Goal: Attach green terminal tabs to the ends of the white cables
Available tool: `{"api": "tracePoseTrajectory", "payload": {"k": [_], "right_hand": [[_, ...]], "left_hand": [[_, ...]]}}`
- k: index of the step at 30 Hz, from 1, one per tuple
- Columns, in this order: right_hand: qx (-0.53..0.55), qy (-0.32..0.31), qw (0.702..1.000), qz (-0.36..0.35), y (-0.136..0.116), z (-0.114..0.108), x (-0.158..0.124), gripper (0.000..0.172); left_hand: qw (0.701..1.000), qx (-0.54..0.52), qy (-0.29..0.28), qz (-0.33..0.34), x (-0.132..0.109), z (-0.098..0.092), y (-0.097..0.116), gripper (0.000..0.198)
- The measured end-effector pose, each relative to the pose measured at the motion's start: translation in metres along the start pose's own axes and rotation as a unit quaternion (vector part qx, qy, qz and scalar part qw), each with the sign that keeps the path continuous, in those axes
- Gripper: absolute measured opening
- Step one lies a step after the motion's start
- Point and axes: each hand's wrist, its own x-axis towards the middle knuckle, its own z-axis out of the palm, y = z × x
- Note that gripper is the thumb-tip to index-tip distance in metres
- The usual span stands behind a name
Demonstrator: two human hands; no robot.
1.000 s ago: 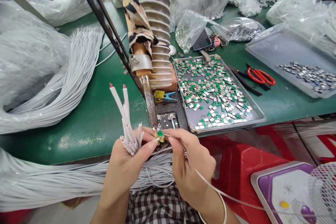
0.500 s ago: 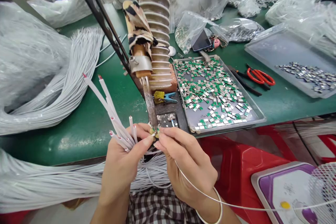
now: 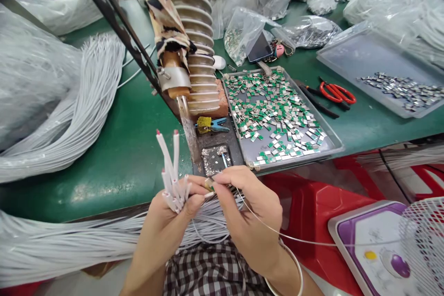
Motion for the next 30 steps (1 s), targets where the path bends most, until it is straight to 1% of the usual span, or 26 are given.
{"api": "tracePoseTrajectory", "payload": {"k": [3,4,7,8,9,10,13,14,15,17,18,19,20,21,22,23,24,25,27,29,30], "right_hand": [[0.036,-0.056,0.997,0.030,-0.006,-0.009,0.001,0.019],[0.034,-0.076,0.996,0.027,-0.007,-0.011,0.002,0.017],[0.011,-0.134,0.991,-0.006,-0.011,-0.014,0.004,0.018],[0.007,-0.145,0.989,-0.019,-0.012,-0.014,0.005,0.018],[0.003,-0.152,0.988,-0.027,-0.013,-0.013,0.006,0.017],[0.002,-0.152,0.988,-0.030,-0.014,-0.012,0.006,0.018],[0.019,-0.128,0.992,-0.008,-0.015,-0.010,0.005,0.017],[0.031,-0.122,0.992,0.002,-0.015,-0.010,0.004,0.017],[0.042,-0.120,0.992,0.009,-0.015,-0.011,0.003,0.017],[0.049,-0.129,0.990,0.010,-0.012,-0.014,0.003,0.015],[0.030,-0.123,0.992,0.007,-0.010,-0.017,0.004,0.015],[-0.011,-0.102,0.995,0.002,-0.006,-0.021,0.008,0.014],[-0.074,-0.069,0.995,-0.008,0.000,-0.025,0.013,0.013],[-0.158,-0.032,0.987,-0.016,0.007,-0.029,0.020,0.013],[-0.249,0.002,0.968,-0.023,0.015,-0.033,0.028,0.014],[-0.337,0.012,0.941,-0.032,0.024,-0.036,0.037,0.015],[-0.413,-0.008,0.910,-0.021,0.033,-0.040,0.047,0.017],[-0.433,-0.022,0.901,-0.006,0.042,-0.042,0.057,0.016],[-0.451,-0.049,0.891,0.010,0.057,-0.045,0.072,0.010],[-0.440,-0.064,0.895,0.019,0.065,-0.046,0.081,0.006],[-0.432,-0.067,0.899,0.022,0.066,-0.046,0.082,0.007]], "left_hand": [[0.999,-0.032,0.008,0.020,-0.005,-0.003,-0.005,0.025],[0.999,-0.037,-0.002,0.022,-0.006,-0.003,-0.006,0.025],[0.997,-0.018,-0.074,0.025,-0.008,-0.001,-0.004,0.020],[0.996,-0.011,-0.088,0.024,-0.009,0.000,-0.003,0.017],[0.996,-0.010,-0.084,0.025,-0.010,0.001,-0.002,0.013],[0.998,-0.015,-0.063,0.027,-0.011,0.002,-0.001,0.011],[0.998,-0.011,0.024,0.050,-0.014,0.003,0.000,0.001],[0.998,-0.003,0.038,0.058,-0.015,0.003,0.000,0.007],[0.997,0.005,0.040,0.060,-0.016,0.003,0.000,0.013],[0.998,0.011,0.030,0.047,-0.017,0.003,0.000,0.020],[0.999,0.010,0.025,0.039,-0.017,0.003,0.000,0.022],[0.999,0.010,0.023,0.035,-0.017,0.003,-0.001,0.022],[0.999,0.013,0.023,0.034,-0.018,0.002,-0.001,0.021],[0.999,0.015,0.026,0.035,-0.018,0.002,-0.002,0.018],[0.999,0.016,0.029,0.037,-0.018,0.002,-0.003,0.016],[0.999,0.014,0.030,0.040,-0.018,0.003,-0.004,0.013],[0.999,0.010,0.029,0.042,-0.018,0.003,-0.005,0.013],[0.999,0.004,0.028,0.043,-0.017,0.004,-0.006,0.013],[0.999,-0.012,0.023,0.043,-0.016,0.006,-0.008,0.013],[0.999,-0.024,0.027,0.039,-0.015,0.008,-0.010,0.012],[0.998,-0.027,0.036,0.035,-0.015,0.009,-0.010,0.012]]}}
